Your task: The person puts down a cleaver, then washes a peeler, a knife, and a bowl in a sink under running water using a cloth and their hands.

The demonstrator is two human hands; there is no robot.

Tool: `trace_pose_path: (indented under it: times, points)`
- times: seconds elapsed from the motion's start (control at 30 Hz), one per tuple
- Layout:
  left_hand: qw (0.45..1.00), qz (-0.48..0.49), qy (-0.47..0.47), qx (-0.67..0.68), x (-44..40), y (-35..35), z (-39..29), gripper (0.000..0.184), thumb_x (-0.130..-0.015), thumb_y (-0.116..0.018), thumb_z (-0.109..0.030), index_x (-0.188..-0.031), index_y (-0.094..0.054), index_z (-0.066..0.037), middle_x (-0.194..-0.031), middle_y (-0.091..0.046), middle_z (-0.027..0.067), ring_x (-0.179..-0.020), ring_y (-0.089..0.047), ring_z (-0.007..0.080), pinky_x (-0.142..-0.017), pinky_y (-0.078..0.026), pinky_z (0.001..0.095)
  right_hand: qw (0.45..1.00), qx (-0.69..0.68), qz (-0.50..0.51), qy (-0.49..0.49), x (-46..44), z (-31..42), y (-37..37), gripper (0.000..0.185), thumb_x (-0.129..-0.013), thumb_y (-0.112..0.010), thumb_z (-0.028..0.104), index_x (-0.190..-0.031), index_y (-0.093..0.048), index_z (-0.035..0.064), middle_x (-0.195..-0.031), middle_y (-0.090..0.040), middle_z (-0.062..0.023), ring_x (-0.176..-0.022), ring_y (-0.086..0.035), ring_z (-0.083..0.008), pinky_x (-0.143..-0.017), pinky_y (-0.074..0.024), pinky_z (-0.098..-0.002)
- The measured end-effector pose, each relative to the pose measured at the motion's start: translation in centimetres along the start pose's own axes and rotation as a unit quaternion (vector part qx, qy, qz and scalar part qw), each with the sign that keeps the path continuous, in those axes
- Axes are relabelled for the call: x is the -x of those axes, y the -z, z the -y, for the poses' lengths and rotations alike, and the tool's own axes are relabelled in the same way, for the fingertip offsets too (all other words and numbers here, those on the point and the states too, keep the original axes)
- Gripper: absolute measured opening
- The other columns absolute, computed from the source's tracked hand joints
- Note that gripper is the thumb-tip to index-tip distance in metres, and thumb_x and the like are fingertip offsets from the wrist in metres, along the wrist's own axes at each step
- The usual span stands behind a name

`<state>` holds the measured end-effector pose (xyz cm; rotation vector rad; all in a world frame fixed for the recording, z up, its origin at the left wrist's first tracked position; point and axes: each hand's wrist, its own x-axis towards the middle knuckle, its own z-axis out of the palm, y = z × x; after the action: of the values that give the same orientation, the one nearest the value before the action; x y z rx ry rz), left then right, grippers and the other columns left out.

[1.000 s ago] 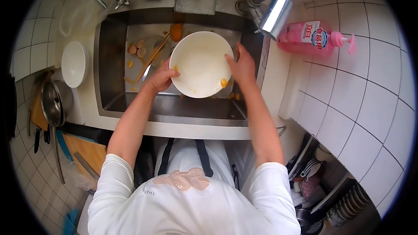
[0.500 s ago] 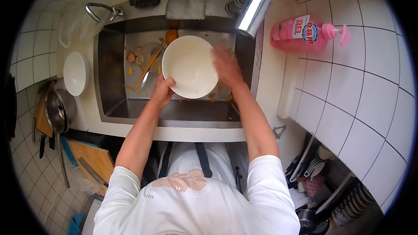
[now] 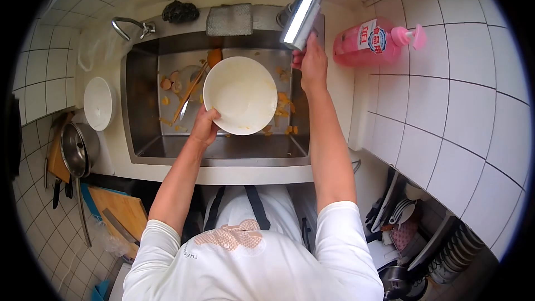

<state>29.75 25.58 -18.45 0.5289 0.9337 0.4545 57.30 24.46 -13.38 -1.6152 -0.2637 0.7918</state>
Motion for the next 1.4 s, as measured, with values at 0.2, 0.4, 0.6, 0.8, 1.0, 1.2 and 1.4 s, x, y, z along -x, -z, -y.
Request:
trace_pose_path:
  times: [0.2, 0.4, 0.6, 0.8, 1.0, 1.2, 1.4]
  points:
    - [1.000, -0.006, -0.009, 0.002, 0.2, -0.8, 0.2, 0.067, -0.063, -0.044, -0.005, -0.129, -0.032, -0.010, -0.111, -0.048, 0.0112, -0.099, -0.053, 0.0271, -0.065, -0.055, 0.0409, 0.995, -0.062, -0.031, -0.074, -1.5, 1.4, -1.0, 0.020, -0.081, -0.052, 0.023, -0.078, -0.054, 0.0034, -0.058, -0.050, -0.0029, -0.042, -0.044, -0.0097, -0.036, -0.0366, -0.0242]
    - [0.999, -0.030, -0.007, 0.020, 0.2, -1.8, -0.3, 0.068, -0.063, -0.043, -0.003, -0.129, -0.032, -0.010, -0.113, -0.047, 0.0091, -0.102, -0.051, 0.0239, -0.082, -0.049, 0.0361, 0.992, -0.099, -0.030, -0.070, -2.0, 1.0, -0.2, 0.010, -0.076, -0.054, 0.013, -0.076, -0.054, 0.0025, -0.057, -0.049, -0.0033, -0.038, -0.041, -0.0113, -0.032, -0.0310, -0.0238]
    - [0.999, -0.036, -0.014, 0.011, -0.6, -1.3, 0.0, 0.061, -0.063, -0.043, -0.003, -0.124, -0.038, -0.009, -0.104, -0.052, 0.0058, -0.083, -0.055, 0.0142, -0.050, -0.046, 0.0233, 0.991, -0.101, -0.027, -0.079, -2.3, 1.1, 0.0, 0.005, -0.072, -0.054, 0.008, -0.074, -0.053, 0.0038, -0.055, -0.047, -0.0029, -0.039, -0.041, -0.0122, -0.031, -0.0294, -0.0242]
    - [0.998, -0.046, -0.035, 0.012, -0.8, -1.5, 0.0, 0.059, -0.063, -0.043, -0.004, -0.121, -0.039, -0.007, -0.099, -0.053, 0.0059, -0.076, -0.055, 0.0118, -0.042, -0.039, 0.0190, 0.992, -0.093, -0.026, -0.082, -2.3, 1.2, 0.0, 0.004, -0.071, -0.053, 0.008, -0.073, -0.051, 0.0047, -0.055, -0.047, -0.0029, -0.040, -0.042, -0.0122, -0.031, -0.0296, -0.0245]
    - [0.998, -0.048, -0.038, 0.022, -0.9, -1.7, -0.1, 0.059, -0.064, -0.043, -0.003, -0.122, -0.038, -0.005, -0.102, -0.053, 0.0074, -0.082, -0.056, 0.0150, -0.048, -0.044, 0.0211, 0.993, -0.084, -0.020, -0.079, -2.4, 1.1, 0.2, 0.006, -0.071, -0.054, 0.008, -0.076, -0.051, 0.0051, -0.055, -0.047, -0.0029, -0.042, -0.040, -0.0116, -0.032, -0.0267, -0.0235]
    - [0.998, -0.021, -0.039, 0.045, -1.0, -2.1, -0.4, 0.063, -0.063, -0.042, -0.001, -0.125, -0.035, -0.005, -0.113, -0.047, 0.0108, -0.104, -0.050, 0.0235, -0.083, -0.047, 0.0340, 0.992, -0.090, -0.017, -0.083, -2.5, 1.1, 0.2, 0.005, -0.073, -0.053, 0.009, -0.076, -0.050, 0.0056, -0.055, -0.047, -0.0034, -0.042, -0.039, -0.0113, -0.034, -0.0258, -0.0233]
    - [0.998, -0.021, -0.035, 0.042, -1.1, -2.4, -0.1, 0.063, -0.063, -0.042, -0.001, -0.126, -0.034, -0.006, -0.114, -0.047, 0.0108, -0.105, -0.050, 0.0245, -0.086, -0.046, 0.0368, 0.975, -0.126, 0.050, -0.174, -2.9, 2.2, 0.5, 0.003, -0.074, -0.050, 0.007, -0.072, -0.048, 0.0060, -0.055, -0.048, -0.0048, -0.041, -0.037, -0.0102, -0.034, -0.0208, -0.0228]
